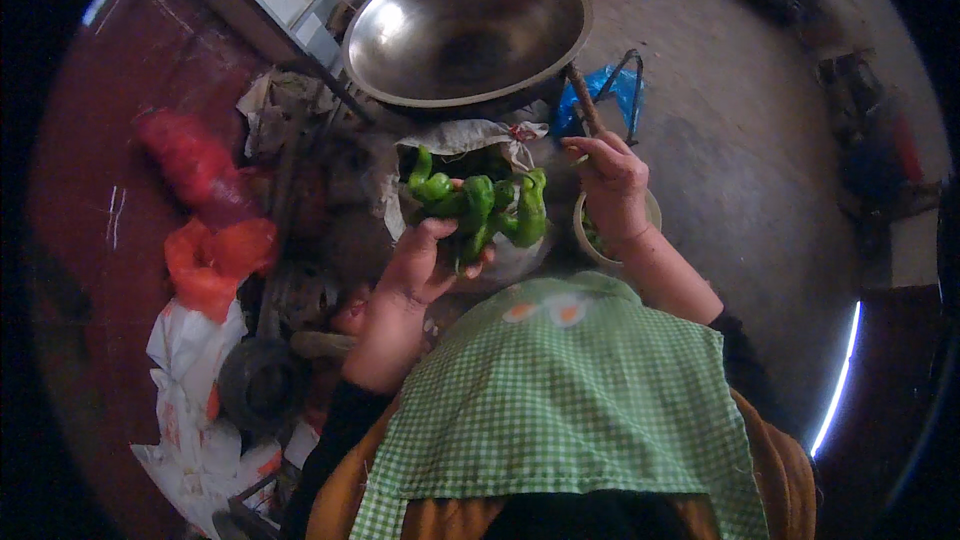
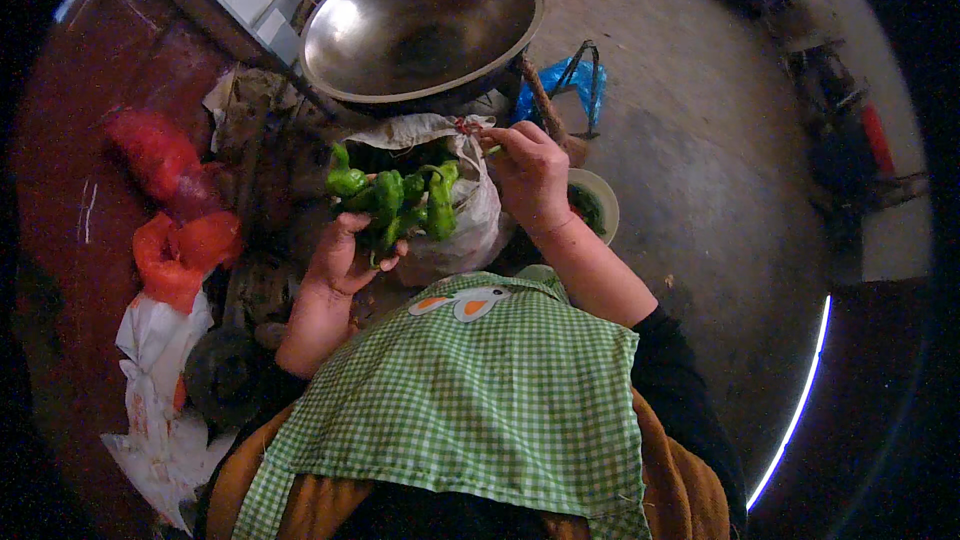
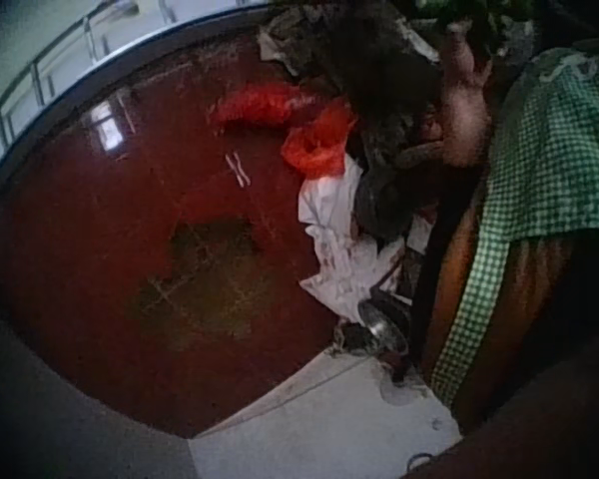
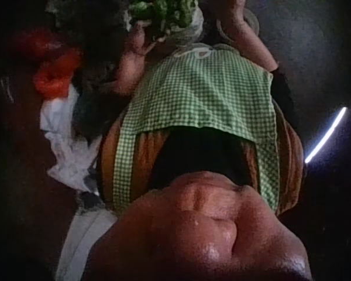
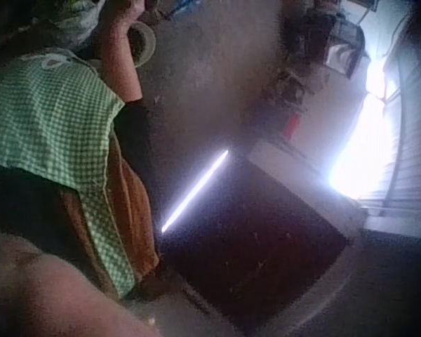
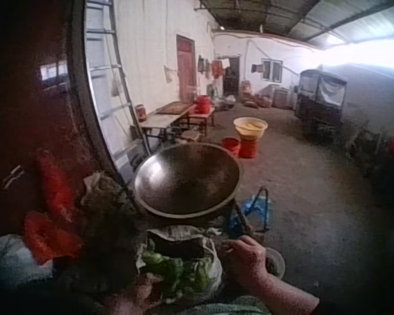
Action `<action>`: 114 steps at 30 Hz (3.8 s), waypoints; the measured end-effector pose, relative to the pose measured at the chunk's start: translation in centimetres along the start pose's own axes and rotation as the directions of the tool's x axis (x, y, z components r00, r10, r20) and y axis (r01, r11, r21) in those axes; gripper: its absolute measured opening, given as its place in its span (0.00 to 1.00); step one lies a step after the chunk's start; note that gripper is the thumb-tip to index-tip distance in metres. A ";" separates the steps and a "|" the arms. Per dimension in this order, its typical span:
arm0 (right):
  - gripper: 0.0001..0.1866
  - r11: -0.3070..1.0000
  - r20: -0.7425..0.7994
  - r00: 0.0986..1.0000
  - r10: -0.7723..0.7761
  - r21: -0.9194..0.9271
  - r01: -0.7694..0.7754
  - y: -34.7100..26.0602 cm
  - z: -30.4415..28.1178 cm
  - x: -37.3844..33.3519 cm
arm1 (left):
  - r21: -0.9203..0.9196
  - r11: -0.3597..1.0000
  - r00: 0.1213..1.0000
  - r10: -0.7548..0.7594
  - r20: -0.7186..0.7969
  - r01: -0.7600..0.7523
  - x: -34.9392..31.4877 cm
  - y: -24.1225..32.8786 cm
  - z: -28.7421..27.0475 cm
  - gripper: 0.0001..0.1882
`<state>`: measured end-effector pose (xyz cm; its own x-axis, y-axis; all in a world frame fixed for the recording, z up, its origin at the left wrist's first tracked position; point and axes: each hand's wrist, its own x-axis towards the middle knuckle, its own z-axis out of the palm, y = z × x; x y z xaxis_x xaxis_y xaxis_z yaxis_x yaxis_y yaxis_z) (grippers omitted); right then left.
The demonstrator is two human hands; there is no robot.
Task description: The person repeatedly reaches into a large sack, pulls out green and red peppers, and places them into a small white bowl. The person handles the peppers one at a time, occasionally adjusting the sack opening.
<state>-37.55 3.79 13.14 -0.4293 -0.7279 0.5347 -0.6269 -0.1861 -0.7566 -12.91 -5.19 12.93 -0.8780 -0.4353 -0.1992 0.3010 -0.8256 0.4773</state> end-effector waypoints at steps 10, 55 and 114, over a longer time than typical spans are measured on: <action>0.20 0.999 0.427 0.903 0.037 0.005 -0.043 -1.9 -1.1 0.5 | 0.445 0.878 0.959 0.254 -0.122 -0.176 -0.5 1.6 0.4 0.25; 0.10 0.966 0.590 0.791 0.164 -0.259 -0.007 -1.0 0.0 -3.1 | 0.239 0.971 0.988 0.030 -0.151 0.007 1.1 2.1 -0.7 0.23; 0.13 0.799 0.688 0.409 0.600 -0.537 -0.269 9.1 -3.5 -16.8 | 0.838 0.516 0.941 0.340 -0.007 -0.180 12.5 -10.1 0.0 0.29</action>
<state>-38.31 16.66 -1.46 -0.1042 -0.8631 -0.4942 -0.7347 0.4017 -0.5466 -26.98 -2.31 5.63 -0.7210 -0.6922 -0.0312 0.0014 -0.0465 0.9989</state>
